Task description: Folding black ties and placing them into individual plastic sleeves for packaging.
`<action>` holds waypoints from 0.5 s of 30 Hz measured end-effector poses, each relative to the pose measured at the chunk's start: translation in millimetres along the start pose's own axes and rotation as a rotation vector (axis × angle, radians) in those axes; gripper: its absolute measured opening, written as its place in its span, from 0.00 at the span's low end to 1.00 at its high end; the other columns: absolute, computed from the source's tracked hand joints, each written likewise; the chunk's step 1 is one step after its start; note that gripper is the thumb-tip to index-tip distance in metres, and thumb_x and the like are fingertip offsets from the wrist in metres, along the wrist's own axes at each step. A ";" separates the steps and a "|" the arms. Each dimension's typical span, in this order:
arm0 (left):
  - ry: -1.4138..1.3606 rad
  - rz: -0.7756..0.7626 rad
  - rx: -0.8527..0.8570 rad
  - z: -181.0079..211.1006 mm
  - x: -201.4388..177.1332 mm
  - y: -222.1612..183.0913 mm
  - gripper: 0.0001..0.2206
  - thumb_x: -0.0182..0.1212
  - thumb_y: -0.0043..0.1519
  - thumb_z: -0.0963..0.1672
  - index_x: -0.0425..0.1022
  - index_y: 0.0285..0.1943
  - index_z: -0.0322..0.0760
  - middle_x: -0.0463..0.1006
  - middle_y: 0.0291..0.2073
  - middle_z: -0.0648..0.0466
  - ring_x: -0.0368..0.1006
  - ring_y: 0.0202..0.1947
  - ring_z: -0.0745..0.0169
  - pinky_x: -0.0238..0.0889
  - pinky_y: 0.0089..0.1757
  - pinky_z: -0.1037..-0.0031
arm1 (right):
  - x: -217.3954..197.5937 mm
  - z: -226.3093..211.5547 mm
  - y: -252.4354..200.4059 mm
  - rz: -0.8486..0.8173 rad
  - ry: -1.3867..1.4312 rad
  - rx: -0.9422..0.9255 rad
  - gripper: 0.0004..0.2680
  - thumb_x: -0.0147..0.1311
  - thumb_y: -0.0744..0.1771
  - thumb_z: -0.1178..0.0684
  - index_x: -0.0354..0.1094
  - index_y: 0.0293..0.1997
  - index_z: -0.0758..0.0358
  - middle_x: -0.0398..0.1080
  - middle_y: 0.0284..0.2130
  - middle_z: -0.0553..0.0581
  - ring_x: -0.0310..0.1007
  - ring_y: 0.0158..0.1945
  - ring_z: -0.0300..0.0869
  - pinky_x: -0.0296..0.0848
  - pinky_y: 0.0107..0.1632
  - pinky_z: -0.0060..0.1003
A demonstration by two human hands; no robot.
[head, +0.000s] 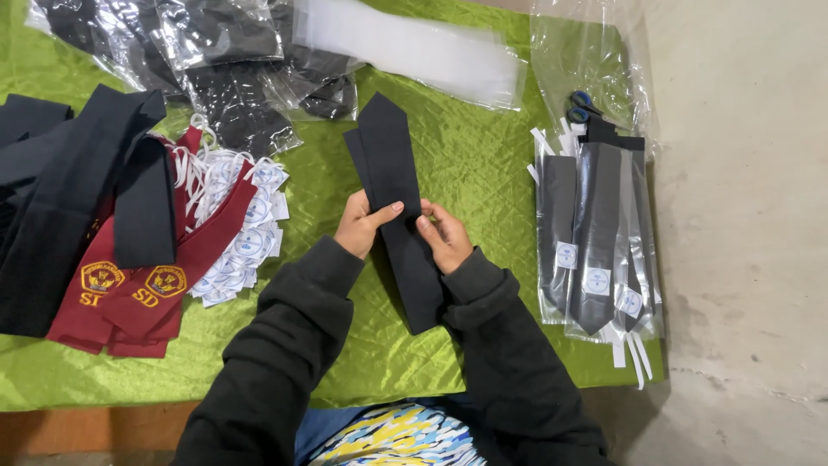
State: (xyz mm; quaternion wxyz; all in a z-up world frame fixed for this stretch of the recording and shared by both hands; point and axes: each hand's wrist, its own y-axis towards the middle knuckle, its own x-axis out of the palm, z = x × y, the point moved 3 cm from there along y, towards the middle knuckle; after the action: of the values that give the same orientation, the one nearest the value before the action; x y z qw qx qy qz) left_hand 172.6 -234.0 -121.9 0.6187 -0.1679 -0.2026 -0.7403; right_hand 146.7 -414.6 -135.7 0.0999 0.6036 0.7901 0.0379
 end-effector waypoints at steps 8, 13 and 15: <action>-0.427 -0.017 -0.154 -29.2 -2.6 -2.7 0.22 0.62 0.56 0.31 0.74 0.61 0.27 0.82 0.50 0.36 0.81 0.48 0.35 0.79 0.43 0.52 | -12.1 25.0 -5.4 0.347 0.041 0.205 0.10 0.48 0.74 0.49 0.72 0.44 0.65 0.78 0.35 0.60 0.79 0.33 0.40 0.80 0.25 0.33; -0.452 -0.113 -0.254 32.5 35.8 -27.6 0.18 0.67 0.57 0.35 0.77 0.58 0.32 0.84 0.47 0.42 0.83 0.45 0.46 0.80 0.40 0.60 | -14.8 -3.7 10.3 0.225 0.217 0.324 0.23 0.35 0.74 0.34 0.73 0.49 0.67 0.72 0.36 0.60 0.71 0.30 0.43 0.78 0.24 0.38; -0.466 -0.096 -0.284 53.1 43.4 -33.4 0.17 0.65 0.57 0.34 0.77 0.57 0.31 0.84 0.46 0.42 0.83 0.44 0.47 0.80 0.40 0.60 | -17.2 -16.6 17.2 0.130 0.194 0.341 0.26 0.33 0.73 0.30 0.70 0.55 0.68 0.73 0.39 0.65 0.75 0.34 0.46 0.80 0.31 0.44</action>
State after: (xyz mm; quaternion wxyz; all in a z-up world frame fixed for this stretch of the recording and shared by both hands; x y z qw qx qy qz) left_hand 132.0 -238.7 -57.6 0.4898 -0.4089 -0.2413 -0.7312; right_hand 163.9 -425.4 -114.4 -0.0830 0.6550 0.7503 -0.0322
